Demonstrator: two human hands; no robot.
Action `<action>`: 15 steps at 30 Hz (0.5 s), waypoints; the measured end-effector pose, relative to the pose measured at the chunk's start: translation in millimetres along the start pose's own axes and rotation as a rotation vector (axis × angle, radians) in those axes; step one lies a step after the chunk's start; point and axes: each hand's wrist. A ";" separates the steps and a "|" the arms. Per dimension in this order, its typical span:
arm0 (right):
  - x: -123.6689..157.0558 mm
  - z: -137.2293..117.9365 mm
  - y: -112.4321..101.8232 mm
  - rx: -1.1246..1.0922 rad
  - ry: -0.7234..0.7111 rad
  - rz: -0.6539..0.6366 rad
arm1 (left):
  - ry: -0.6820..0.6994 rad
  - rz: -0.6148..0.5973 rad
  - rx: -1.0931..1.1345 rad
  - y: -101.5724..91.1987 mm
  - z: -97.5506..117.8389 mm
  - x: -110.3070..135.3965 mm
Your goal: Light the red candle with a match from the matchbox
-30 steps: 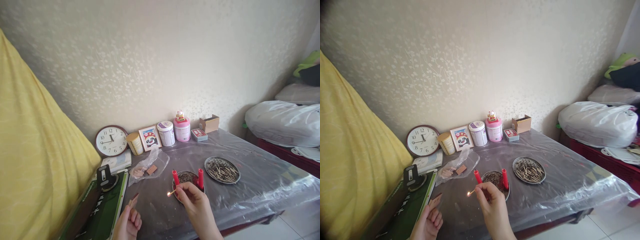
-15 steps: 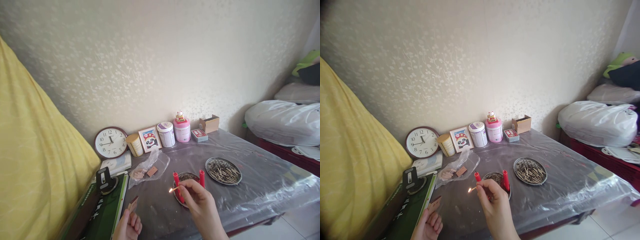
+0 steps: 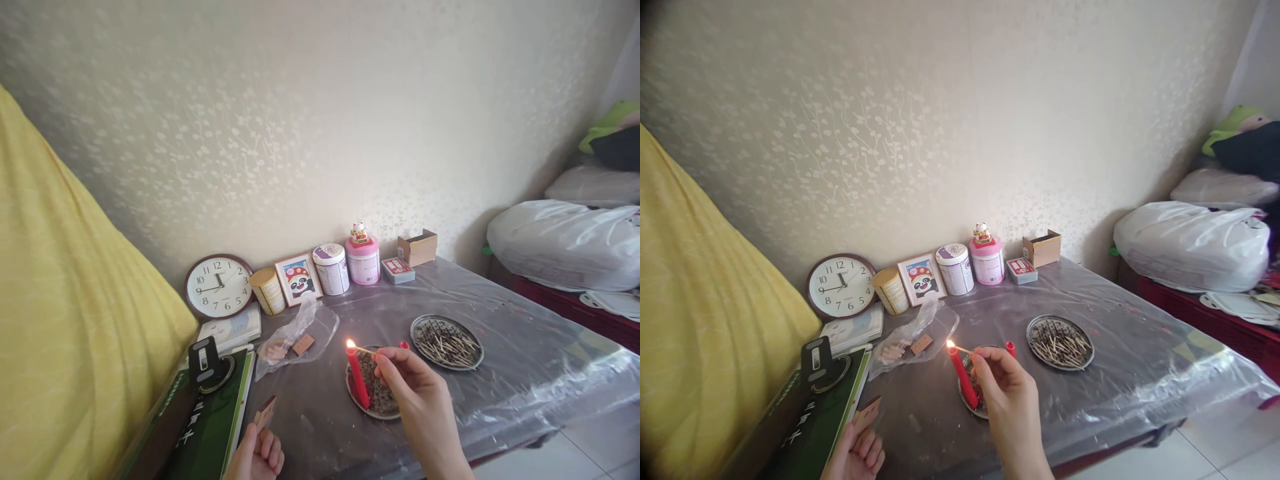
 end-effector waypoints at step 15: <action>-5.0 1.8 7.3 -0.025 0.076 0.054 | -0.011 -0.006 -0.014 -0.1 0.5 0.8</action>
Point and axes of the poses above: each hand's wrist, its own x-axis away from the middle knuckle, its own y-axis out of the palm, z = x × y, and after that the axes turned 9 degrees about -y, right-handed
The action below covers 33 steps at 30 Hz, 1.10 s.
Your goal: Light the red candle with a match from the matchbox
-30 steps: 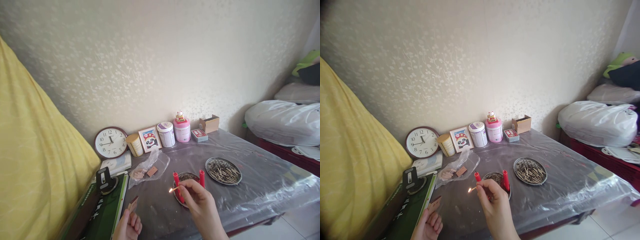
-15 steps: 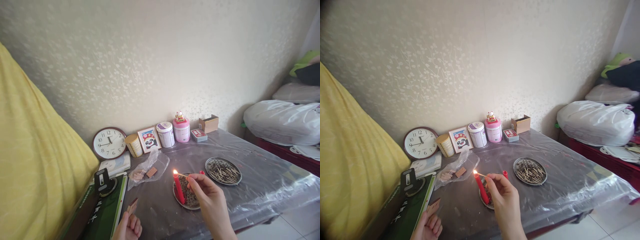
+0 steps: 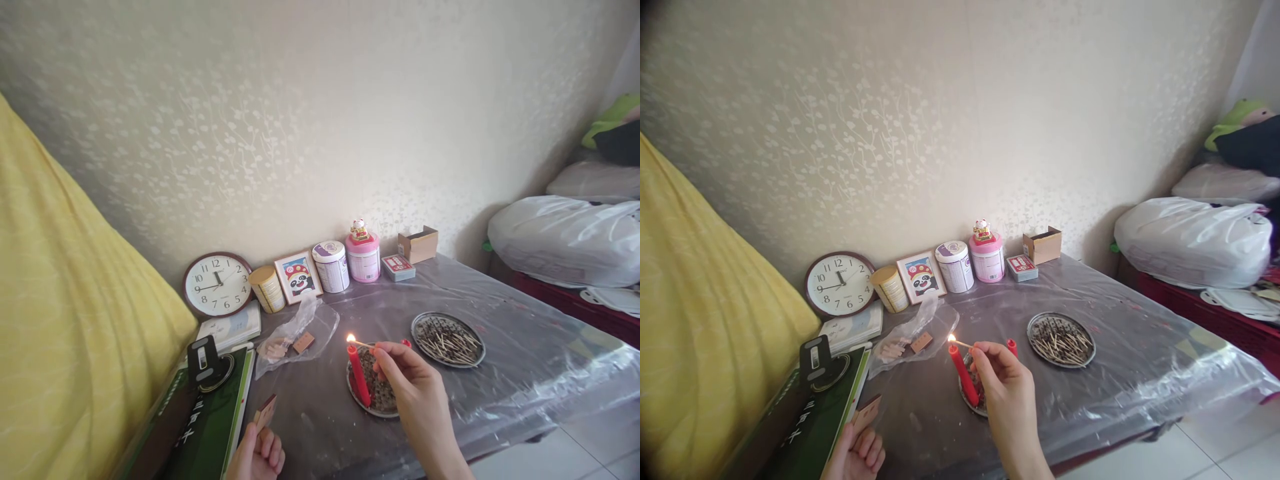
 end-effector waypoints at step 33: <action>-1.5 2.1 -7.5 0.078 -0.034 -0.032 | 0.028 0.036 -0.006 7.9 -0.2 5.8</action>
Point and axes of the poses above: each hand's wrist, its own x-axis away from the middle knuckle, its own y-axis out of the palm, z = x × y, and after that the axes turned 9 degrees about -y, right-handed
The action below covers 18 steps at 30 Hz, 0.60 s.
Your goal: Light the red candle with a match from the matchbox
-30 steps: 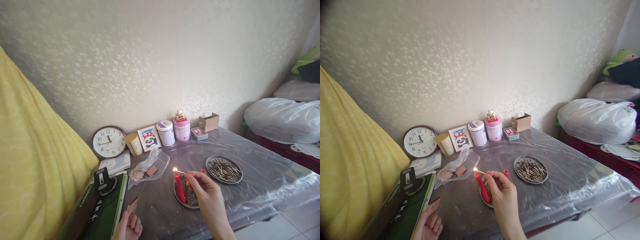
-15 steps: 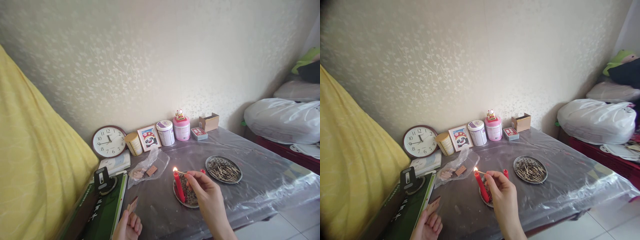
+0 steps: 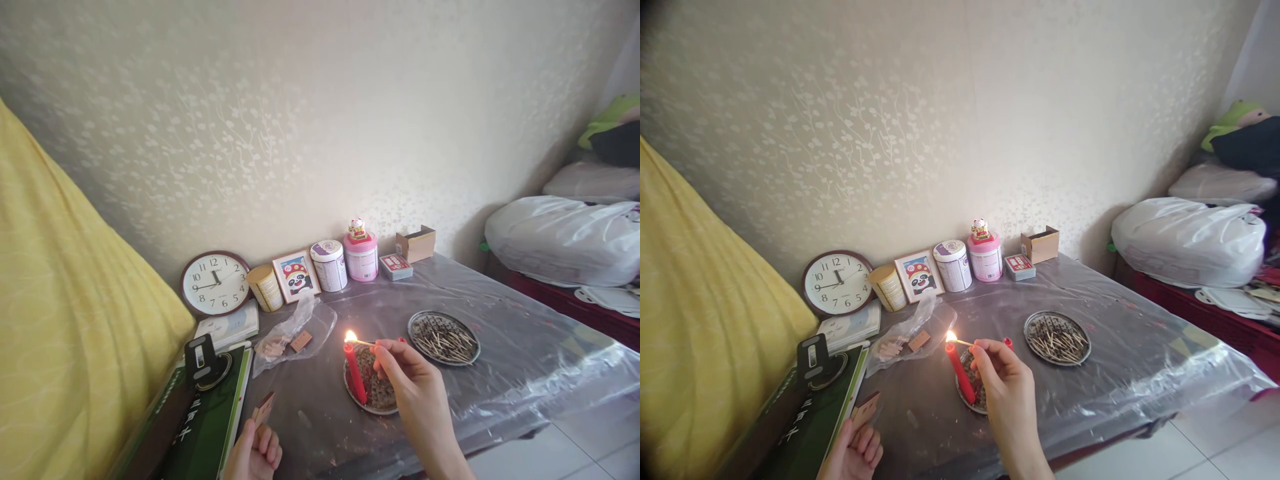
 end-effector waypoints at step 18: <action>-30.1 4.6 -71.1 0.289 -0.056 0.164 | -0.020 0.039 0.013 -1.3 -1.8 -4.4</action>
Point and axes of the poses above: each hand's wrist, its own x-axis away from the middle knuckle, its own y-axis out of the palm, z = x × y, and after that the axes turned 9 degrees about -y, right-handed
